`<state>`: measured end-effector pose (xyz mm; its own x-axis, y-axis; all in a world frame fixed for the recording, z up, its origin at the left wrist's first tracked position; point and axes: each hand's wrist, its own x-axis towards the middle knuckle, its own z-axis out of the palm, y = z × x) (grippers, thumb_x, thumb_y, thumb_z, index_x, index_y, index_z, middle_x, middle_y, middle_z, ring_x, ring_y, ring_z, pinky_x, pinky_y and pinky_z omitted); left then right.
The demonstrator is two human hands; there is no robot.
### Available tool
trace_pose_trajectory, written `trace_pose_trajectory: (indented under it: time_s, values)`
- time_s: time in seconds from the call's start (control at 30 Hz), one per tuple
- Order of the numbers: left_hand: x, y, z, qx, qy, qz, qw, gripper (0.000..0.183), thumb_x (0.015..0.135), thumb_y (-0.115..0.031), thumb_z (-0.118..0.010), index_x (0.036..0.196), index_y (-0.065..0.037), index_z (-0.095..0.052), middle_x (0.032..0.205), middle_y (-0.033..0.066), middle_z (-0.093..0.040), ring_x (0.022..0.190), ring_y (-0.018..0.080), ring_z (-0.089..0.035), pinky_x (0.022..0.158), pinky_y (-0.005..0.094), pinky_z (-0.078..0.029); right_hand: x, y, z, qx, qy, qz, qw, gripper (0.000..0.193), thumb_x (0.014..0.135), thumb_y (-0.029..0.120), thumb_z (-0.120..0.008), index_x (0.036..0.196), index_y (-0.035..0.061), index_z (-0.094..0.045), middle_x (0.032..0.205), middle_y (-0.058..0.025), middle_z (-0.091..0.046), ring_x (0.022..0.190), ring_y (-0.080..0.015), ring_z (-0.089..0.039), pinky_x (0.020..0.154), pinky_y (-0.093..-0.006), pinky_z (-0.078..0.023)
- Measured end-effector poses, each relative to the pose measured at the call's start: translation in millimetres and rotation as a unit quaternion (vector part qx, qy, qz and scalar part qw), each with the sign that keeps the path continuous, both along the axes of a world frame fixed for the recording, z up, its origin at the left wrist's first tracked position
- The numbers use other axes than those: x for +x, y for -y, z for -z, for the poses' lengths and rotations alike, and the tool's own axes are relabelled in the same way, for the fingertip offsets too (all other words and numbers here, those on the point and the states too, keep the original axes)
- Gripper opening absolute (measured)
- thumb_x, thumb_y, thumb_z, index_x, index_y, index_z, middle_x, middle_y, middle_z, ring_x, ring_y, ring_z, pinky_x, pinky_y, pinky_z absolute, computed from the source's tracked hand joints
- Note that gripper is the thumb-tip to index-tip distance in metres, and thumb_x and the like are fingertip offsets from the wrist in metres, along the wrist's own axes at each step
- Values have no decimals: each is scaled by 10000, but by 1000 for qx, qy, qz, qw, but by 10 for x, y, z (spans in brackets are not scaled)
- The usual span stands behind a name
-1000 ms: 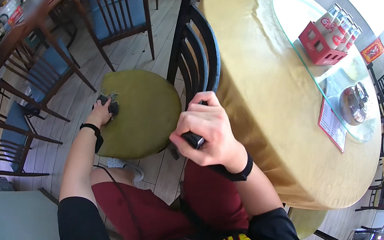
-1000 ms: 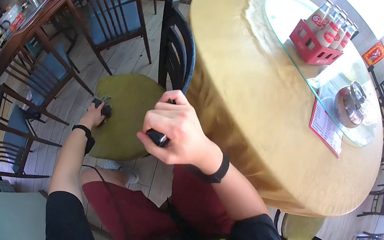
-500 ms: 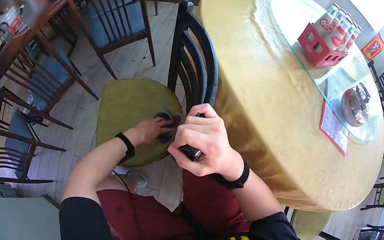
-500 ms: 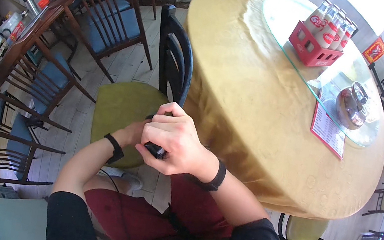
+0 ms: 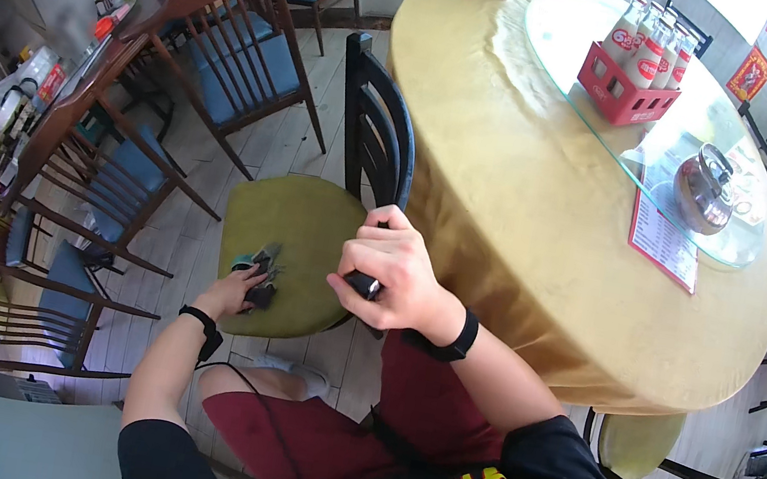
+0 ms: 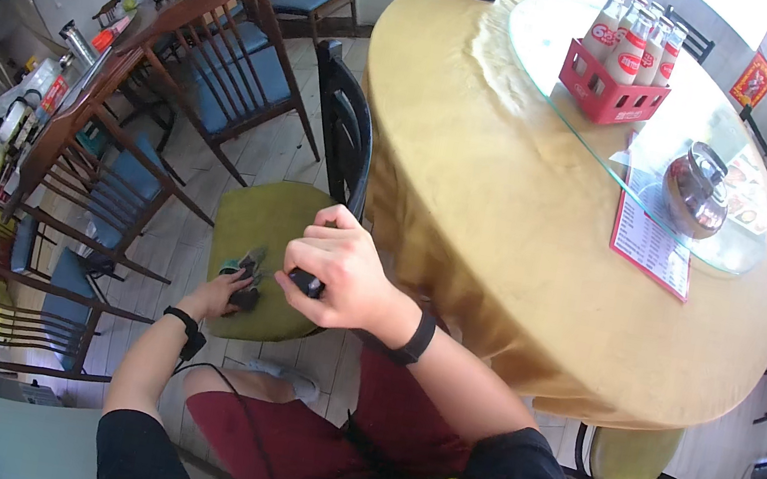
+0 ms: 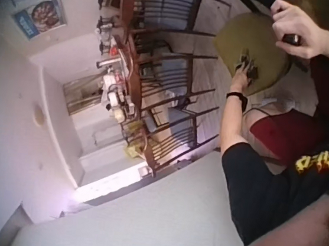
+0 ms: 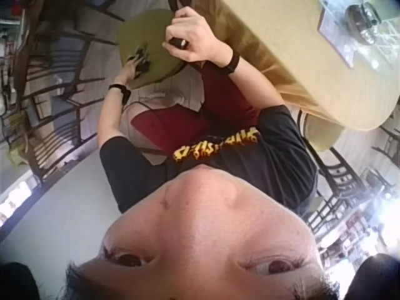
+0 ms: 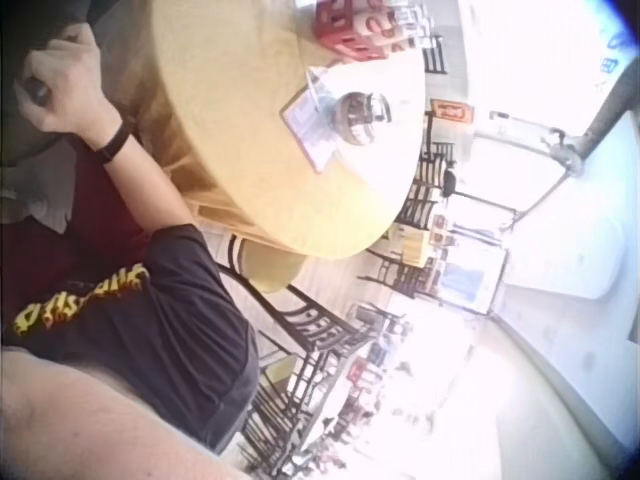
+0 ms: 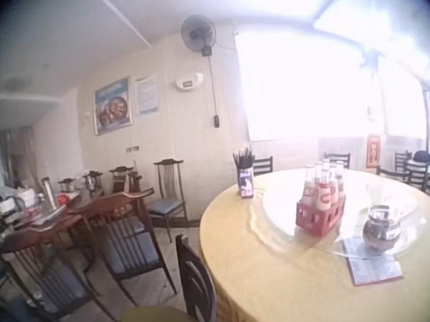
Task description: Cleaning a chair and a glass bottle using a cloth.
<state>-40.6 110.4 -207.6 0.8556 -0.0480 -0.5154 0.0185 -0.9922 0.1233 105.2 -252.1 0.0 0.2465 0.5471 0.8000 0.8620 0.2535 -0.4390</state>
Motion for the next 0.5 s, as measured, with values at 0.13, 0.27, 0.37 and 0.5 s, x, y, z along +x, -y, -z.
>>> trace_pose_trajectory:
  time_s: [0.13, 0.27, 0.37, 0.5]
  values:
    - [101, -83, 99, 17, -26, 5, 1000, 847, 781, -287, -762, 1502, -233, -321, 1581, 98, -251, 1351, 344, -398, 1075, 421, -419, 6, -54, 37, -3, -21, 23, 1000, 252, 683, 50, -713, 646, 125, -476, 569, -11, -446, 530, -203, -481, 714, -341, -381]
    - [176, -305, 112, -24, -39, 34, 998, 856, 778, -300, -763, 1506, -244, -317, 1586, 69, -252, 1372, 330, -362, 1065, 427, -433, 47, -122, 64, -5, -5, 37, 999, 185, 645, 42, -689, 656, 141, -533, 565, 21, -472, 482, -168, -442, 695, -324, -373]
    - [136, -346, 166, -18, -35, 18, 999, 848, 769, -318, -762, 1498, -231, -338, 1572, 73, -283, 1373, 315, -354, 1053, 415, -444, 69, -137, 36, -21, -2, 33, 999, 158, 636, 38, -652, 713, 138, -558, 732, 43, -700, 513, -107, -524, 721, -299, -372]
    - [133, -57, 211, 47, -22, -27, 998, 755, 790, -273, -712, 1468, -194, -390, 1550, 79, -327, 1313, 339, -431, 974, 419, -500, 65, -148, -158, -81, -21, 25, 996, 143, 665, 52, -664, 745, 139, -584, 745, 45, -700, 546, -107, -545, 741, -303, -371]
